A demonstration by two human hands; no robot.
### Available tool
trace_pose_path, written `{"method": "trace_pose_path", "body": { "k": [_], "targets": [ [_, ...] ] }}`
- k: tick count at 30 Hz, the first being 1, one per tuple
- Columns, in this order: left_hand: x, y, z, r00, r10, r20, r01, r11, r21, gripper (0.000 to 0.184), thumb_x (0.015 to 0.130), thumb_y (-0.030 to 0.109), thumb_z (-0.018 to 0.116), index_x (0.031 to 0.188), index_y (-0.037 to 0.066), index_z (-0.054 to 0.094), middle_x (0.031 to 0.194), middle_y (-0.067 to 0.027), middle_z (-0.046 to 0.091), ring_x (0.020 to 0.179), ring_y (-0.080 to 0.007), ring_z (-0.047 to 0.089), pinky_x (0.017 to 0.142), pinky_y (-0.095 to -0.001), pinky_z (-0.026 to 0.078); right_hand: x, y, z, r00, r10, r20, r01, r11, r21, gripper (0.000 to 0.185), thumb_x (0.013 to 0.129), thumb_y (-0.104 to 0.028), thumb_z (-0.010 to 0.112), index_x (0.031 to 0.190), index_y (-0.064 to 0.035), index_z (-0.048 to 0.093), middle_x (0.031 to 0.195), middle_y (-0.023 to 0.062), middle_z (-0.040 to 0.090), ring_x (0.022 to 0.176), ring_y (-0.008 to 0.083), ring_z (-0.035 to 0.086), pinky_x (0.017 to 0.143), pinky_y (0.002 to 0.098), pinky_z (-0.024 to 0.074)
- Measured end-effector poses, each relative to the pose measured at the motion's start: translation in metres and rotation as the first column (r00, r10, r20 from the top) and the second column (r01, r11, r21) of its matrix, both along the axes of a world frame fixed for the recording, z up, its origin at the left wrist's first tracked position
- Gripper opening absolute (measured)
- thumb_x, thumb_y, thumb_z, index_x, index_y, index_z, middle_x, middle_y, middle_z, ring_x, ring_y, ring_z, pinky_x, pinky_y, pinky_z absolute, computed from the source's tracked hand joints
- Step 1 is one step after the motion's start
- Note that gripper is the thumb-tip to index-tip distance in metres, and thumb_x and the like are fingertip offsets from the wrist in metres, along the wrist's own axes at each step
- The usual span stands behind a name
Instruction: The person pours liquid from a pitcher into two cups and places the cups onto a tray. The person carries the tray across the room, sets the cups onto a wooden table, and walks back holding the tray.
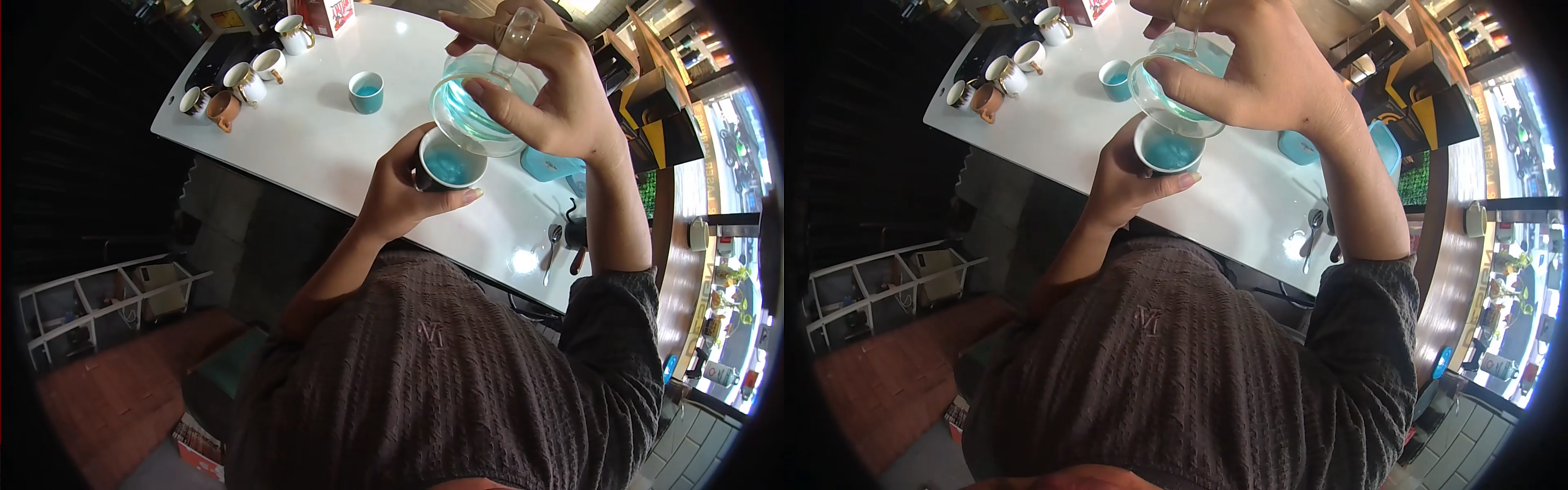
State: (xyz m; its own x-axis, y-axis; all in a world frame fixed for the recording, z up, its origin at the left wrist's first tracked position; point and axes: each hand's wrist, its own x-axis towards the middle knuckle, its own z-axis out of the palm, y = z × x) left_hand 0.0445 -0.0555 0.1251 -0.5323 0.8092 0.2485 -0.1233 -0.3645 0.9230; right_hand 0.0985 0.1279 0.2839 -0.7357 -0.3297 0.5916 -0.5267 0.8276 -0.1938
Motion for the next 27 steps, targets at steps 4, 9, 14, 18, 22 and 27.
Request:
{"method": "trace_pose_path", "body": {
  "k": [4, 9, 14, 18, 22, 27],
  "targets": [
    [-0.003, -0.003, -0.001, 0.999, 0.027, -0.029, -0.027, 1.0, -0.003, 0.067, 0.071, 0.01, 0.087, 0.128, -0.002, 0.054, 0.109, -0.0043, 0.065, 0.1, -0.0103, 0.061, 0.087, -0.0257, 0.05, -0.004, -0.008, 0.001, 1.0, 0.005, 0.007, -0.005, 1.0, -0.013, 0.046, 0.072, -0.024, 0.068, 0.103, 0.01, 0.07, 0.09, 0.0172, 0.073, 0.081, 0.0276, 0.069, 0.081, 0.0368, 0.0505],
    [-0.009, -0.006, -0.003, 0.997, 0.051, -0.056, -0.051, 0.999, 0.005, 0.067, 0.071, 0.013, 0.087, 0.127, -0.001, 0.054, 0.106, -0.0034, 0.065, 0.097, -0.01, 0.061, 0.084, -0.0246, 0.05, -0.016, -0.006, -0.005, 0.997, 0.062, 0.037, -0.055, 0.985, -0.166, 0.038, 0.072, -0.021, 0.068, 0.094, 0.0093, 0.071, 0.088, 0.019, 0.072, 0.078, 0.0293, 0.069, 0.079, 0.0366, 0.0521],
    [-0.02, -0.012, -0.007, 0.997, 0.06, -0.038, -0.061, 0.998, -0.004, 0.066, 0.071, 0.013, 0.087, 0.127, 0.0, 0.055, 0.106, -0.0022, 0.064, 0.095, -0.0083, 0.06, 0.08, -0.0228, 0.049, -0.028, -0.012, -0.004, 0.996, 0.082, 0.04, -0.077, 0.99, -0.115, 0.028, 0.071, -0.018, 0.069, 0.083, 0.0064, 0.07, 0.085, 0.0192, 0.071, 0.077, 0.03, 0.068, 0.077, 0.0365, 0.0517],
    [-0.037, -0.018, -0.005, 0.996, 0.044, -0.076, -0.047, 0.998, -0.033, 0.066, 0.071, 0.013, 0.087, 0.127, 0.0, 0.055, 0.105, -0.0009, 0.064, 0.093, -0.0068, 0.059, 0.077, -0.0215, 0.048, -0.031, -0.034, 0.012, 0.997, -0.056, 0.053, 0.058, 0.998, -0.036, 0.026, 0.071, -0.018, 0.07, 0.082, 0.0059, 0.07, 0.083, 0.0192, 0.071, 0.076, 0.0297, 0.067, 0.075, 0.0367, 0.0513],
    [-0.058, -0.024, -0.004, 0.996, 0.031, -0.08, -0.032, 0.999, -0.018, 0.066, 0.071, 0.014, 0.087, 0.127, 0.0, 0.055, 0.104, -0.0002, 0.065, 0.092, -0.0064, 0.059, 0.077, -0.0216, 0.048, -0.051, -0.034, 0.01, 1.0, 0.003, 0.016, -0.002, 0.999, -0.044, 0.028, 0.071, -0.019, 0.07, 0.084, 0.0061, 0.071, 0.085, 0.0201, 0.072, 0.075, 0.0301, 0.068, 0.076, 0.0366, 0.0517],
    [-0.088, -0.033, 0.001, 0.997, -0.012, -0.074, 0.01, 1.0, -0.028, 0.066, 0.071, 0.011, 0.088, 0.127, 0.0, 0.055, 0.104, -0.0004, 0.065, 0.092, -0.0062, 0.059, 0.078, -0.0214, 0.048, -0.078, -0.037, 0.001, 0.999, -0.034, 0.008, 0.035, 0.997, -0.069, 0.032, 0.071, -0.02, 0.069, 0.087, 0.0063, 0.072, 0.087, 0.0204, 0.072, 0.073, 0.029, 0.069, 0.076, 0.0365, 0.0516]
  ]
}}
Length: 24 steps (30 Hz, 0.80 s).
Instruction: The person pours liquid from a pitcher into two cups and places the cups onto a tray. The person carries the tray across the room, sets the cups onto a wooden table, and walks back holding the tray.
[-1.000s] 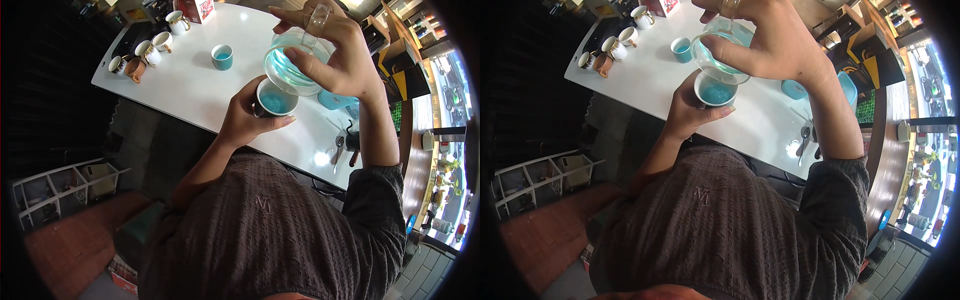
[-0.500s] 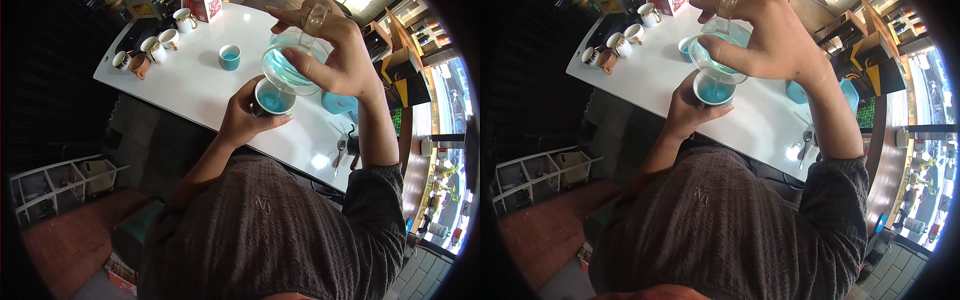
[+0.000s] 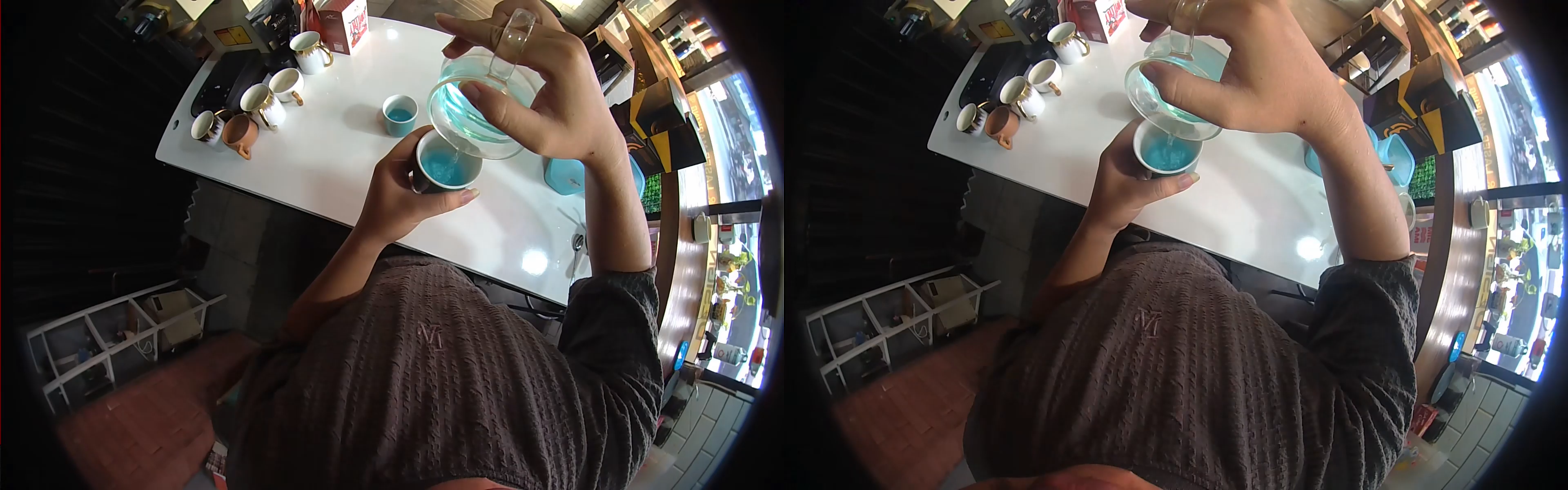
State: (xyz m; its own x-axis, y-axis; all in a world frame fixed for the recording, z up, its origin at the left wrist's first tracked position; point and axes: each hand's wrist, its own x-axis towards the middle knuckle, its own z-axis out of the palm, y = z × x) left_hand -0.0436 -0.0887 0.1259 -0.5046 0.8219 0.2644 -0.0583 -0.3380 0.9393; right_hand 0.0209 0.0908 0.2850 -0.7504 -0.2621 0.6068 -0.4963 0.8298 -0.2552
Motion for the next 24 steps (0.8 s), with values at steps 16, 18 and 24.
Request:
{"method": "trace_pose_path", "body": {
  "k": [16, 18, 24],
  "targets": [
    [-0.076, -0.027, -0.003, 0.995, -0.092, -0.027, 0.091, 0.995, -0.038, 0.071, 0.071, 0.012, 0.088, 0.129, -0.002, 0.051, 0.111, -0.0064, 0.064, 0.102, -0.0126, 0.062, 0.09, -0.0271, 0.051, -0.058, -0.038, 0.002, 0.993, -0.119, -0.025, 0.12, 0.99, 0.072, 0.03, 0.072, -0.021, 0.071, 0.088, 0.0044, 0.074, 0.083, 0.0156, 0.073, 0.075, 0.0248, 0.068, 0.079, 0.0339, 0.0485],
    [-0.084, -0.033, 0.001, 0.992, -0.127, -0.013, 0.126, 0.99, -0.07, 0.064, 0.075, -0.004, 0.081, 0.13, -0.004, 0.049, 0.116, -0.007, 0.06, 0.108, -0.0137, 0.059, 0.095, -0.0289, 0.049, -0.065, -0.041, 0.001, 0.996, -0.078, -0.051, 0.082, 0.992, 0.1, 0.032, 0.072, -0.021, 0.071, 0.09, 0.005, 0.074, 0.083, 0.0158, 0.073, 0.075, 0.0248, 0.068, 0.08, 0.034, 0.0484],
    [-0.109, -0.037, -0.012, 0.994, -0.106, 0.009, 0.106, 0.993, -0.041, 0.076, 0.07, 0.015, 0.089, 0.132, -0.004, 0.049, 0.113, -0.0087, 0.063, 0.104, -0.0144, 0.062, 0.092, -0.0284, 0.051, -0.087, -0.045, -0.011, 0.994, -0.087, -0.069, 0.087, 0.996, -0.004, 0.032, 0.072, -0.023, 0.071, 0.091, 0.0035, 0.074, 0.086, 0.0148, 0.074, 0.075, 0.0244, 0.067, 0.082, 0.0352, 0.0478]
  ]
}}
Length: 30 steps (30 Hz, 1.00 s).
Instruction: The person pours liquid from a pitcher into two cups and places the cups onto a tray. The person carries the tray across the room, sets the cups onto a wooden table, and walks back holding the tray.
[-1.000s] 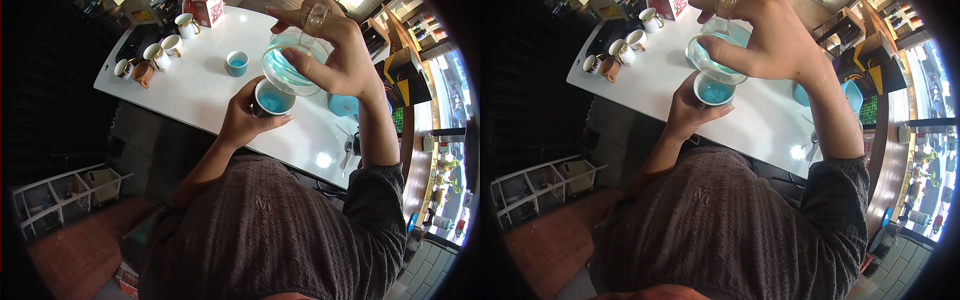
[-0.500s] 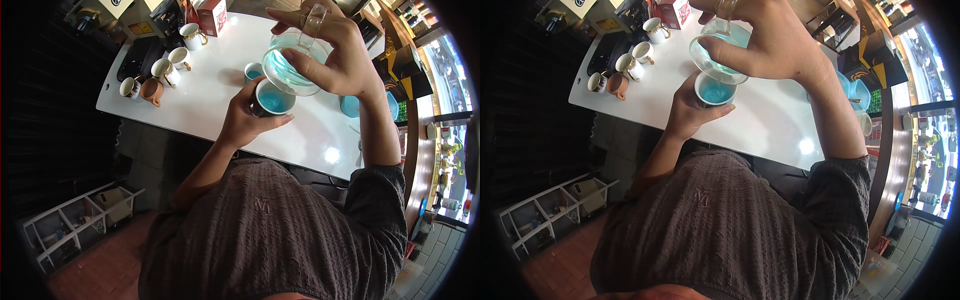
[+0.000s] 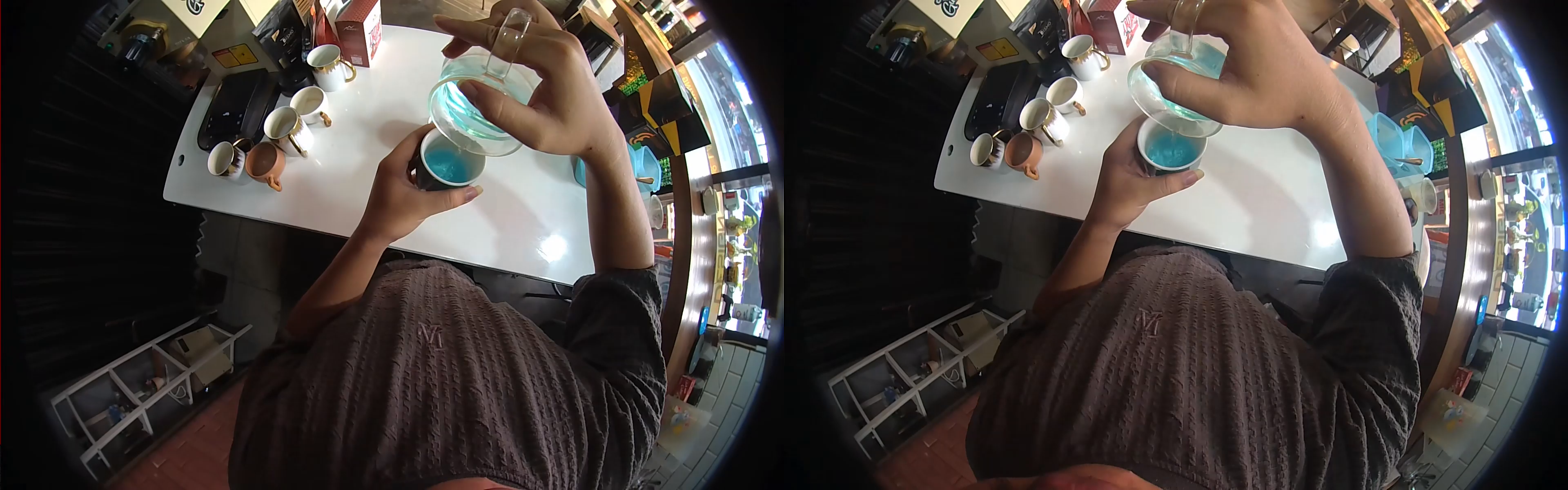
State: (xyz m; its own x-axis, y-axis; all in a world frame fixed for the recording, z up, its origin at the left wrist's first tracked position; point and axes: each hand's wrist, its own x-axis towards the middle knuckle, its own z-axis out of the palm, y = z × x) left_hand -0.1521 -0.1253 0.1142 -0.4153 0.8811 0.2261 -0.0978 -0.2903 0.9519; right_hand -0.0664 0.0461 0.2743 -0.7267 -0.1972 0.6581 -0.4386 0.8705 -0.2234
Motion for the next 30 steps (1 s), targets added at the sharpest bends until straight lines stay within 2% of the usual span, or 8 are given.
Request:
{"method": "trace_pose_path", "body": {
  "k": [3, 12, 15, 17, 20, 27, 30],
  "targets": [
    [-0.008, -0.003, -0.003, 1.0, -0.013, 0.006, 0.013, 1.0, -0.009, 0.077, 0.07, 0.017, 0.09, 0.132, -0.004, 0.049, 0.113, -0.009, 0.063, 0.104, -0.0149, 0.062, 0.092, -0.0286, 0.051, -0.001, -0.01, 0.004, 0.989, -0.122, 0.084, 0.113, 0.988, 0.103, 0.031, 0.073, -0.023, 0.071, 0.09, 0.0022, 0.075, 0.085, 0.0135, 0.074, 0.075, 0.0236, 0.067, 0.084, 0.0356, 0.0467],
    [-0.028, -0.009, -0.012, 0.999, -0.042, 0.015, 0.043, 0.999, -0.03, 0.08, 0.069, 0.018, 0.091, 0.133, -0.004, 0.048, 0.114, -0.0088, 0.062, 0.105, -0.0153, 0.062, 0.092, -0.0284, 0.051, -0.021, -0.015, -0.011, 0.989, -0.136, 0.059, 0.126, 0.981, 0.147, 0.032, 0.075, -0.025, 0.07, 0.09, 0.0023, 0.074, 0.084, 0.0123, 0.074, 0.072, 0.0214, 0.066, 0.085, 0.0358, 0.0455],
    [-0.032, -0.009, -0.017, 0.998, -0.048, 0.045, 0.05, 0.998, -0.031, 0.08, 0.069, 0.018, 0.091, 0.133, -0.003, 0.048, 0.115, -0.009, 0.062, 0.105, -0.0156, 0.061, 0.092, -0.0287, 0.05, -0.024, -0.022, -0.009, 0.988, -0.134, 0.08, 0.129, 0.989, 0.071, 0.032, 0.075, -0.025, 0.07, 0.093, 0.0023, 0.075, 0.082, 0.0125, 0.074, 0.07, 0.0214, 0.066, 0.085, 0.0364, 0.0455],
    [-0.035, -0.009, -0.019, 0.998, -0.047, 0.03, 0.048, 0.999, -0.027, 0.079, 0.069, 0.017, 0.091, 0.133, -0.003, 0.048, 0.115, -0.0091, 0.062, 0.106, -0.0156, 0.061, 0.093, -0.0288, 0.05, -0.022, -0.027, 0.001, 0.976, -0.124, 0.178, 0.1, 0.985, 0.138, 0.036, 0.075, -0.025, 0.07, 0.097, 0.0036, 0.074, 0.081, 0.0122, 0.073, 0.07, 0.0215, 0.065, 0.085, 0.0361, 0.0457],
    [-0.038, -0.011, -0.02, 0.999, -0.046, 0.028, 0.046, 0.999, -0.024, 0.078, 0.069, 0.016, 0.09, 0.132, -0.003, 0.048, 0.115, -0.0093, 0.062, 0.106, -0.0156, 0.061, 0.093, -0.0291, 0.05, -0.028, -0.028, -0.007, 0.983, -0.159, 0.095, 0.141, 0.975, 0.169, 0.04, 0.075, -0.026, 0.07, 0.099, 0.0053, 0.074, 0.079, 0.0115, 0.073, 0.069, 0.0214, 0.064, 0.084, 0.0357, 0.046],
    [-0.043, -0.015, -0.02, 0.997, -0.04, 0.06, 0.041, 0.999, -0.022, 0.077, 0.069, 0.018, 0.09, 0.131, -0.003, 0.049, 0.114, -0.0088, 0.062, 0.105, -0.015, 0.061, 0.092, -0.0289, 0.05, -0.039, -0.024, -0.014, 0.992, -0.108, 0.068, 0.097, 0.983, 0.156, 0.044, 0.075, -0.027, 0.07, 0.103, 0.0072, 0.072, 0.077, 0.0109, 0.072, 0.065, 0.0212, 0.063, 0.084, 0.0357, 0.0463],
    [-0.047, -0.016, -0.024, 0.998, -0.046, 0.049, 0.048, 0.998, -0.034, 0.076, 0.07, 0.018, 0.09, 0.131, -0.002, 0.05, 0.114, -0.0084, 0.062, 0.104, -0.0145, 0.061, 0.091, -0.0282, 0.05, -0.04, -0.033, -0.011, 0.984, -0.157, 0.088, 0.143, 0.98, 0.14, 0.046, 0.075, -0.028, 0.07, 0.104, 0.0075, 0.072, 0.076, 0.0109, 0.072, 0.064, 0.0214, 0.064, 0.085, 0.0354, 0.0464]
  ]
}}
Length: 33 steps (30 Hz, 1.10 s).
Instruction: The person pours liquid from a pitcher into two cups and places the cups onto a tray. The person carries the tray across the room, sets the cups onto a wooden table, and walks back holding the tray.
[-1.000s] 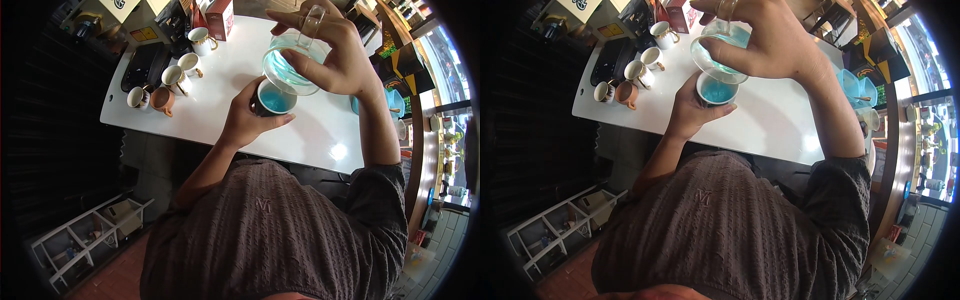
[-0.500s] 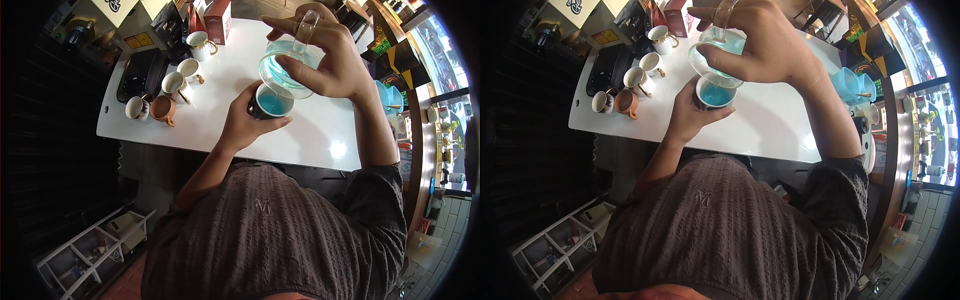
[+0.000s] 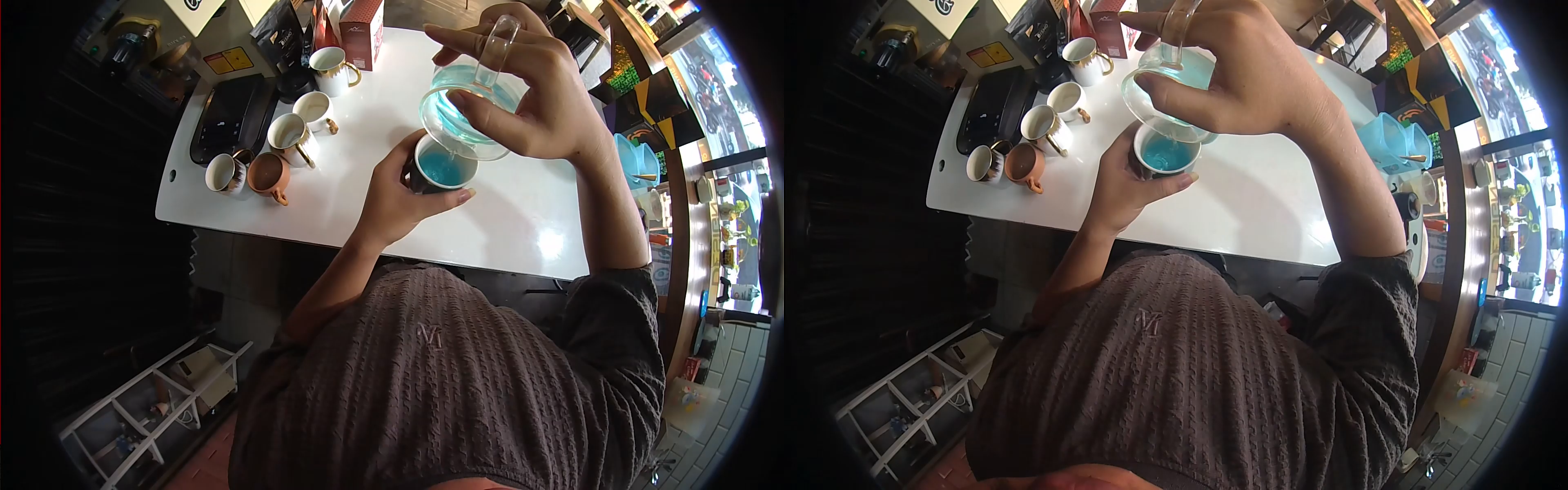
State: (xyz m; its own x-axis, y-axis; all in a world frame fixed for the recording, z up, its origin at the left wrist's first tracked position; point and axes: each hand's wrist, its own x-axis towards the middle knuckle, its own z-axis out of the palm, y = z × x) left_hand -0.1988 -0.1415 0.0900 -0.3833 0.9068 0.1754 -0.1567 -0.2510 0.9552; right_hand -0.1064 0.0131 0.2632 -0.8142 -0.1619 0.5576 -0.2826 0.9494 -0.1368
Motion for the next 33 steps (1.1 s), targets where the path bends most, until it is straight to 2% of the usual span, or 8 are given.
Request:
{"method": "trace_pose_path", "body": {
  "k": [10, 12, 20, 27, 29, 30, 32, 33],
  "targets": [
    [-0.003, -0.006, -0.003, 1.0, 0.03, -0.004, -0.029, 0.999, 0.02, 0.074, 0.07, 0.018, 0.09, 0.13, -0.002, 0.051, 0.113, -0.008, 0.062, 0.103, -0.0136, 0.061, 0.09, -0.0276, 0.05, -0.004, 0.0, -0.007, 1.0, 0.017, 0.006, -0.017, 1.0, 0.006, 0.047, 0.073, -0.027, 0.072, 0.106, 0.0072, 0.072, 0.078, 0.0107, 0.073, 0.066, 0.022, 0.065, 0.086, 0.0355, 0.0463],
    [-0.005, -0.008, 0.0, 0.999, -0.026, -0.037, 0.026, 1.0, -0.016, 0.068, 0.075, -0.003, 0.082, 0.132, -0.006, 0.045, 0.119, -0.0098, 0.059, 0.109, -0.0156, 0.06, 0.097, -0.0311, 0.05, -0.004, 0.0, -0.009, 1.0, 0.02, 0.002, -0.02, 1.0, -0.012, 0.047, 0.073, -0.027, 0.072, 0.106, 0.0071, 0.072, 0.078, 0.0106, 0.073, 0.066, 0.022, 0.064, 0.086, 0.0355, 0.0462],
    [-0.004, -0.011, -0.004, 0.999, -0.011, -0.053, 0.011, 1.0, 0.008, 0.069, 0.075, -0.002, 0.082, 0.134, -0.005, 0.044, 0.118, -0.009, 0.059, 0.11, -0.0151, 0.06, 0.096, -0.0305, 0.05, 0.001, -0.009, -0.01, 1.0, -0.016, -0.009, 0.016, 0.998, 0.053, 0.05, 0.074, -0.028, 0.07, 0.11, 0.0074, 0.07, 0.081, 0.0107, 0.073, 0.071, 0.0227, 0.065, 0.087, 0.0366, 0.0458],
    [-0.001, -0.01, -0.005, 0.999, -0.031, -0.04, 0.031, 0.999, 0.006, 0.07, 0.075, 0.0, 0.082, 0.134, -0.005, 0.045, 0.118, -0.0094, 0.059, 0.11, -0.0156, 0.06, 0.096, -0.03, 0.05, 0.007, -0.003, -0.02, 0.999, -0.034, -0.017, 0.034, 0.999, 0.015, 0.051, 0.075, -0.026, 0.07, 0.114, 0.007, 0.069, 0.088, 0.0111, 0.074, 0.077, 0.0223, 0.064, 0.089, 0.0374, 0.046],
    [0.001, -0.009, -0.008, 1.0, -0.014, -0.016, 0.015, 0.999, 0.037, 0.07, 0.074, 0.007, 0.085, 0.133, -0.004, 0.048, 0.115, -0.0085, 0.061, 0.106, -0.0141, 0.06, 0.092, -0.0282, 0.05, 0.011, -0.005, -0.018, 0.993, -0.114, -0.002, 0.113, 0.985, 0.133, 0.05, 0.079, -0.021, 0.068, 0.122, 0.0028, 0.067, 0.098, 0.0121, 0.074, 0.097, 0.0232, 0.059, 0.09, 0.0378, 0.046],
    [0.001, -0.008, -0.009, 1.0, 0.005, 0.008, -0.006, 0.998, 0.065, 0.071, 0.073, 0.013, 0.087, 0.131, -0.002, 0.05, 0.113, -0.0076, 0.063, 0.102, -0.0126, 0.061, 0.088, -0.0264, 0.05, 0.012, -0.005, -0.02, 0.993, -0.115, -0.002, 0.114, 0.985, 0.132, 0.05, 0.079, -0.021, 0.068, 0.122, 0.0028, 0.067, 0.098, 0.0121, 0.074, 0.097, 0.0232, 0.059, 0.09, 0.0378, 0.046],
    [-0.001, -0.009, -0.01, 1.0, 0.01, 0.002, -0.01, 0.998, 0.068, 0.069, 0.073, 0.012, 0.087, 0.131, -0.002, 0.051, 0.112, -0.0074, 0.063, 0.102, -0.0122, 0.061, 0.087, -0.0259, 0.05, 0.016, -0.004, -0.027, 0.986, -0.163, 0.032, 0.164, 0.986, -0.013, 0.046, 0.082, -0.019, 0.067, 0.123, 0.0015, 0.067, 0.101, 0.0111, 0.074, 0.095, 0.0225, 0.059, 0.092, 0.0371, 0.0449],
    [-0.001, -0.009, -0.011, 1.0, 0.014, -0.004, -0.014, 0.997, 0.072, 0.068, 0.073, 0.012, 0.086, 0.13, -0.002, 0.051, 0.111, -0.0073, 0.063, 0.101, -0.0118, 0.061, 0.087, -0.0255, 0.05, 0.017, -0.002, -0.032, 0.986, -0.163, 0.033, 0.164, 0.986, -0.016, 0.046, 0.082, -0.019, 0.067, 0.123, 0.0015, 0.067, 0.101, 0.0111, 0.074, 0.095, 0.0225, 0.059, 0.092, 0.0371, 0.0449]
  ]
}}
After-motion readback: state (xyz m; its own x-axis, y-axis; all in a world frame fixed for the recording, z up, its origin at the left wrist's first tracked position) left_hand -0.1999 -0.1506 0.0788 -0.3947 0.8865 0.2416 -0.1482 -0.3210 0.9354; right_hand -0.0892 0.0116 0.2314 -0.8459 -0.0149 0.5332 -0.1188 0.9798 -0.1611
